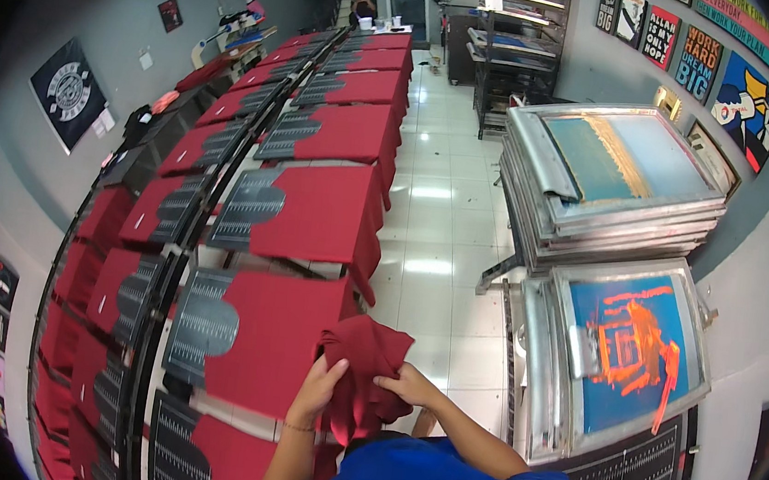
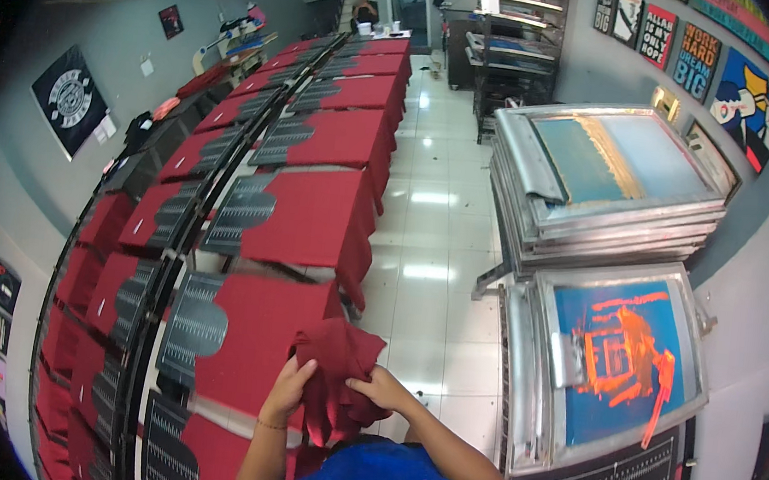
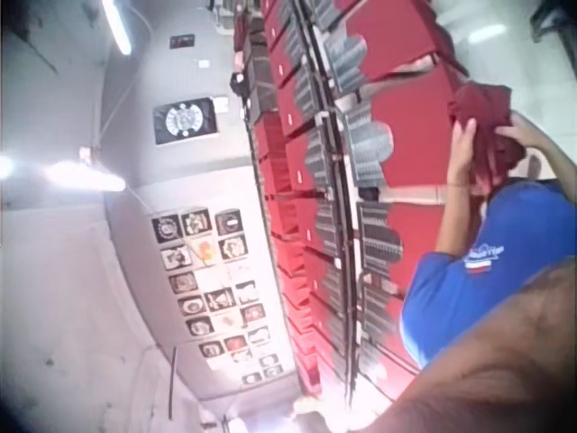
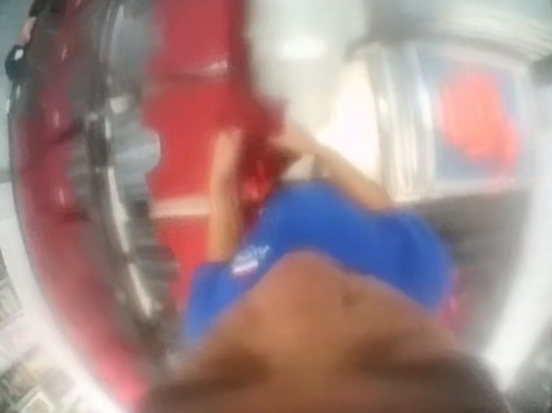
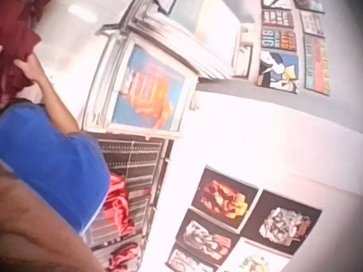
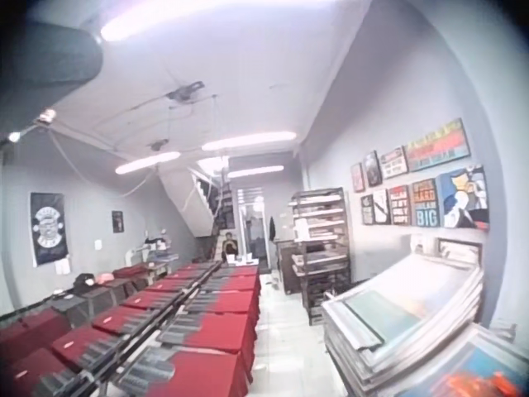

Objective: The person places red t-shirts onto a screen printing table and applies white ink using a screen printing frame.

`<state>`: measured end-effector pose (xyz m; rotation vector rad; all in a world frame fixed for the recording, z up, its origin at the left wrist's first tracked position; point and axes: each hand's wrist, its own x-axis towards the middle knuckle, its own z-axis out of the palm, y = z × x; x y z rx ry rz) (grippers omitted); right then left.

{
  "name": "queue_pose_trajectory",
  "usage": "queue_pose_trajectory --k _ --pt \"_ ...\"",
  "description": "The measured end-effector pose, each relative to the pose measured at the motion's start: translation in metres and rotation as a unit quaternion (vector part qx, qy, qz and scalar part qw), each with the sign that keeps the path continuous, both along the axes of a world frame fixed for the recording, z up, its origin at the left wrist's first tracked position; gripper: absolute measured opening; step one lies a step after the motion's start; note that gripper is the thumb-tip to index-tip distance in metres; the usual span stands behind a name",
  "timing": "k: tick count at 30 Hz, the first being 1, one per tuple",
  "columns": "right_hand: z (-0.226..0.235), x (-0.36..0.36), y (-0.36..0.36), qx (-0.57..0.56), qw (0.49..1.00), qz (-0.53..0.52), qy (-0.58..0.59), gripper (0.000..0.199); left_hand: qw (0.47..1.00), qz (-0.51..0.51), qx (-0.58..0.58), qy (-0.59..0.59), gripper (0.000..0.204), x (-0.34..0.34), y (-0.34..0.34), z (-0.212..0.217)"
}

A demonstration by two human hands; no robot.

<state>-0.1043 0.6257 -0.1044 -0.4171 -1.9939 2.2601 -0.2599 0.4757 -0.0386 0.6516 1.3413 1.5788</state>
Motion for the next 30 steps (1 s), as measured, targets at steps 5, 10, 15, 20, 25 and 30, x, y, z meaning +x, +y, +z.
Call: queue_pose_trajectory --k 5,10,15,20,25,30 --pt "-0.011 -0.090 0.123 -0.112 0.959 -0.256 0.041 0.046 0.985 0.105 -0.132 0.037 0.033 -0.058 0.046 -0.032" --pt "-0.007 -0.177 0.266 -0.194 0.909 -0.356 0.094 0.042 0.967 0.115 -0.215 -0.070 0.027 -0.100 0.102 -0.126" --pt "0.003 -0.250 0.411 -0.129 0.870 -0.463 0.111 0.039 0.967 0.035 -0.234 -0.093 0.029 -0.172 0.243 -0.147" --pt "0.031 -0.310 0.559 -0.041 0.810 -0.568 0.137 0.038 0.984 0.002 -0.176 -0.007 0.031 -0.281 0.377 -0.125" --pt "0.045 -0.355 0.727 0.050 0.733 -0.657 0.167 0.042 0.979 0.034 -0.199 0.030 0.031 -0.369 0.465 -0.121" --pt "0.094 -0.353 0.942 0.236 0.555 -0.797 0.022 0.058 0.964 0.070 -0.253 -0.030 0.031 -0.422 0.521 -0.164"
